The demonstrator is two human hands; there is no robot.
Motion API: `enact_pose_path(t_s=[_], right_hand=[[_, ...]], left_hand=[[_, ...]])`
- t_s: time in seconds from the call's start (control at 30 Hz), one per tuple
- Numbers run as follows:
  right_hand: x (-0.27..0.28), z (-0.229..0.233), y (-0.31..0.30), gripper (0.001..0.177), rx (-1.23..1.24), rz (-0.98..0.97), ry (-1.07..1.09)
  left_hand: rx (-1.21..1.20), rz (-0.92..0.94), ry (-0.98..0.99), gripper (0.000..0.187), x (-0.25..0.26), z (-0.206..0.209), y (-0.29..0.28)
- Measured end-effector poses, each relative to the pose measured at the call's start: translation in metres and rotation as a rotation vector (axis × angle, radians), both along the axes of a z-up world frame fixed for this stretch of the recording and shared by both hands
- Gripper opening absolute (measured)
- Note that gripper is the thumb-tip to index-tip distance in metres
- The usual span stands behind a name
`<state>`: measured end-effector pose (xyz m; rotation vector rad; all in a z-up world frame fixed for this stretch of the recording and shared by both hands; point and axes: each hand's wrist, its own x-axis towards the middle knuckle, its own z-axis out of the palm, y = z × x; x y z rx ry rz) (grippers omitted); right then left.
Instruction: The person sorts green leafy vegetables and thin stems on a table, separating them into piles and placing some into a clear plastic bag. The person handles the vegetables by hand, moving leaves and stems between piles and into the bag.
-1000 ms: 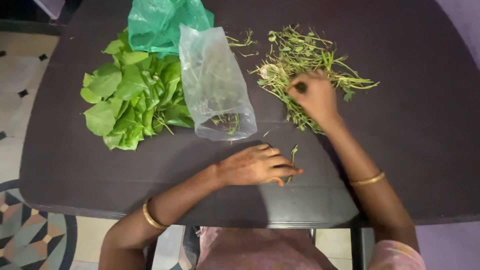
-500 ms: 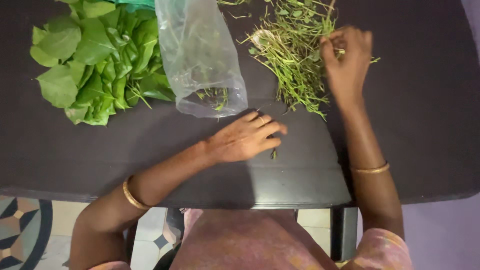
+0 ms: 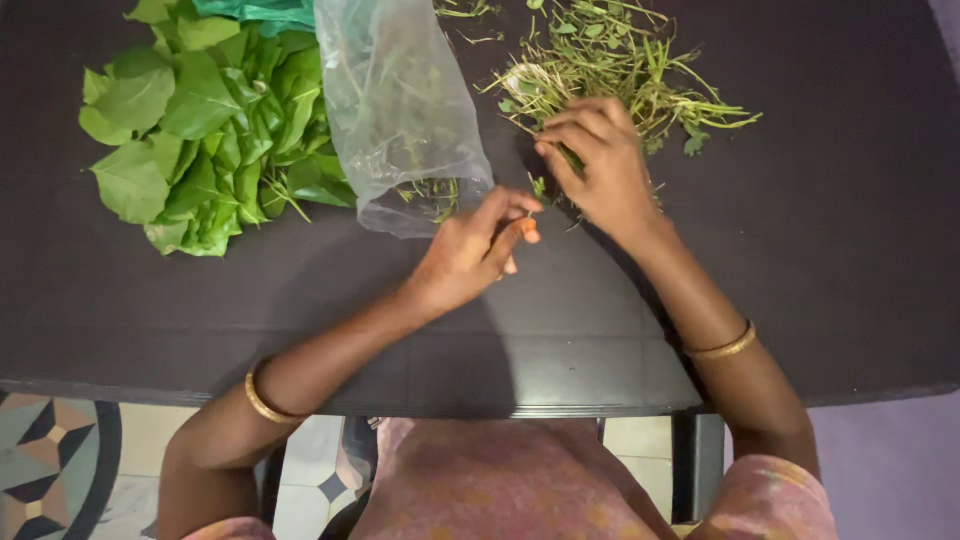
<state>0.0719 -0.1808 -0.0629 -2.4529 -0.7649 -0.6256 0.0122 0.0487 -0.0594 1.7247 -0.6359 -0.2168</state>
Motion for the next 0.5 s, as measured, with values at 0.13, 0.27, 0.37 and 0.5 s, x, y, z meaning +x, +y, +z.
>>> enact_pose_path(t_s=[0.13,0.27,0.37,0.5], right_hand=[[-0.001,-0.003,-0.005,0.013,-0.132,-0.043,-0.09],[0.006,-0.003,-0.013,0.014,-0.165,-0.141,-0.01],[0.009,-0.005,-0.016,0.018,-0.188,-0.167,-0.006],[0.01,-0.005,-0.013,0.018,-0.161,-0.134,-0.038]], left_hand=[[0.296,-0.447,-0.195,0.013,0.006,0.025,0.044],[0.311,-0.407,-0.385,0.017,0.013,0.044,0.084],[0.513,-0.073,-0.319,0.019,0.023,0.042,0.09],[0.515,0.394,-0.621,0.039,0.038,0.021,0.066]])
